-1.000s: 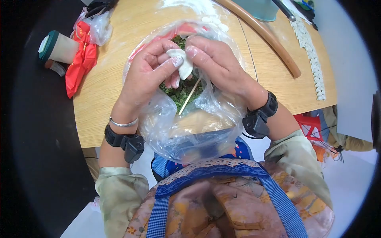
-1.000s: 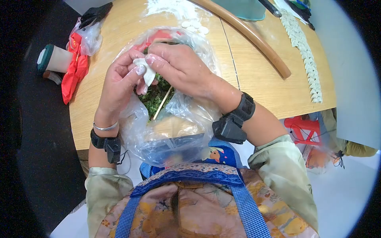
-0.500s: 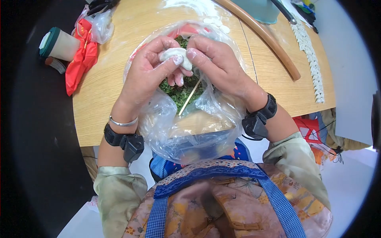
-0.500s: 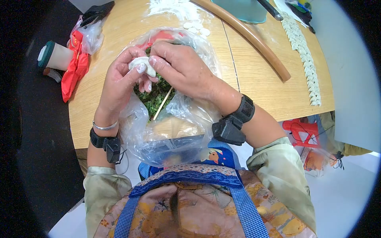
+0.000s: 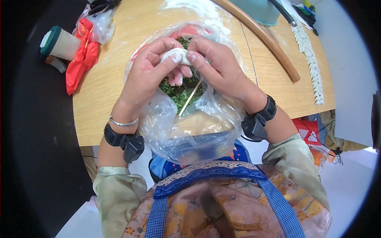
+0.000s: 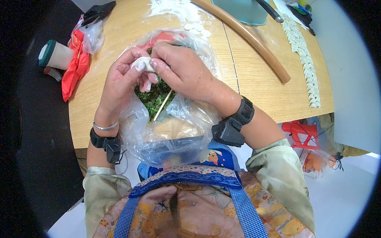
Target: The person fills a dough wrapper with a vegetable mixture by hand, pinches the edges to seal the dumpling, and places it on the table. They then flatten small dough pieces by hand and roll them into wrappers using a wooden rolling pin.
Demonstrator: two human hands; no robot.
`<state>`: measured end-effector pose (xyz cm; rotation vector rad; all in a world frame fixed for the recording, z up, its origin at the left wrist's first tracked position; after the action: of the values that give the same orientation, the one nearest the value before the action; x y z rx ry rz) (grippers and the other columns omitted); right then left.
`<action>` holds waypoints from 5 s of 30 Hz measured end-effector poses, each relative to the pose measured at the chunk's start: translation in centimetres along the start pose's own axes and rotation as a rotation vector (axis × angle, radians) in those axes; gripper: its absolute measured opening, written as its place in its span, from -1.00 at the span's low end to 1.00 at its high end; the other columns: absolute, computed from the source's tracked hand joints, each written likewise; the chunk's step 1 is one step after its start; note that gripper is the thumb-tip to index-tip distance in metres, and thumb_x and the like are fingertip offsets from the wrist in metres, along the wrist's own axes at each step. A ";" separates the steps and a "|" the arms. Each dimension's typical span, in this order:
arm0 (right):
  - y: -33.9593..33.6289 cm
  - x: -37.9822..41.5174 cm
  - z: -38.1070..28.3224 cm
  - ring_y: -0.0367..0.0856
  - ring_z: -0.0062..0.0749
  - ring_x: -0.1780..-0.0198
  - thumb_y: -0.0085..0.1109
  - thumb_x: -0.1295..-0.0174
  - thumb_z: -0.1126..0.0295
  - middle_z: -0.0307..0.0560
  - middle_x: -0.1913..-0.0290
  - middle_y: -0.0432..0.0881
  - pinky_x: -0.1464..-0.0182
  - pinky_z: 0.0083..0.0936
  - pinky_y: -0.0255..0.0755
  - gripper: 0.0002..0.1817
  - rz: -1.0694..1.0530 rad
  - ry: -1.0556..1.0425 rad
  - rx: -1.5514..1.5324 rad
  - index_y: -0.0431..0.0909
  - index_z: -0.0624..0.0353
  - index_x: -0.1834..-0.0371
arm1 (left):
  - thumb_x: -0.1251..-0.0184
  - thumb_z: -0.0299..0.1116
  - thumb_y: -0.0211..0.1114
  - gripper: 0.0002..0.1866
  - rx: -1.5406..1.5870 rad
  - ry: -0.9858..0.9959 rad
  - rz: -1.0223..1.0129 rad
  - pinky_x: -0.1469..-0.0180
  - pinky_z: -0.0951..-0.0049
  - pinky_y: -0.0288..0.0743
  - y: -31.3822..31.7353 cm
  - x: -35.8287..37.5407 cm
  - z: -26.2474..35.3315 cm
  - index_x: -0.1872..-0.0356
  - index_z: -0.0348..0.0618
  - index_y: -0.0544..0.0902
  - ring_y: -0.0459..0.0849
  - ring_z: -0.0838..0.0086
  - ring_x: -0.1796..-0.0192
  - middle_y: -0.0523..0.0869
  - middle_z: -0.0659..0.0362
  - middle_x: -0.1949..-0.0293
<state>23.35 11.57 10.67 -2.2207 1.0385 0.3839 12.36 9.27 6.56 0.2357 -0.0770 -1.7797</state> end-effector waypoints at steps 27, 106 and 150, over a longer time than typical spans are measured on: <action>0.0 0.6 2.2 0.43 -0.40 0.47 0.12 -0.40 0.36 -0.05 0.47 0.49 0.38 -0.43 0.35 -0.82 0.044 0.200 -0.104 0.52 0.27 0.28 | -0.39 -0.63 0.25 -0.63 -0.406 0.148 0.241 0.16 0.62 0.64 -1.1 0.7 1.4 -0.20 -0.35 0.56 0.73 0.61 0.19 0.75 0.14 0.04; -35.5 19.2 8.9 0.64 -0.04 0.21 0.26 -0.19 0.35 0.00 0.34 0.70 0.14 -0.16 0.50 -0.84 0.592 0.535 1.050 0.65 0.18 0.23 | -0.56 -0.48 0.14 -0.90 -0.635 0.257 0.281 0.27 0.64 0.44 -1.4 0.5 1.1 0.07 -0.25 0.59 0.56 0.65 0.34 0.69 0.21 0.25; -35.8 20.1 5.6 0.64 -0.07 0.15 0.23 -0.22 0.36 -0.03 0.37 0.64 0.11 -0.16 0.51 -0.74 0.698 0.520 1.109 0.62 0.14 0.03 | -0.54 -0.51 0.15 -0.91 -0.647 0.227 0.315 0.27 0.61 0.47 -3.0 0.4 0.6 0.11 -0.29 0.60 0.55 0.61 0.33 0.67 0.18 0.26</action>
<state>63.72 20.75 11.81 -0.9223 1.7262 -0.4497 9.25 9.46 6.60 -0.0452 0.5864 -1.3716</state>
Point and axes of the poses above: each hand's wrist, its own x-axis away from the middle knuckle, its own y-axis out of the palm, z = x × y, the point moved 10 cm from there along -x, towards the middle knuckle
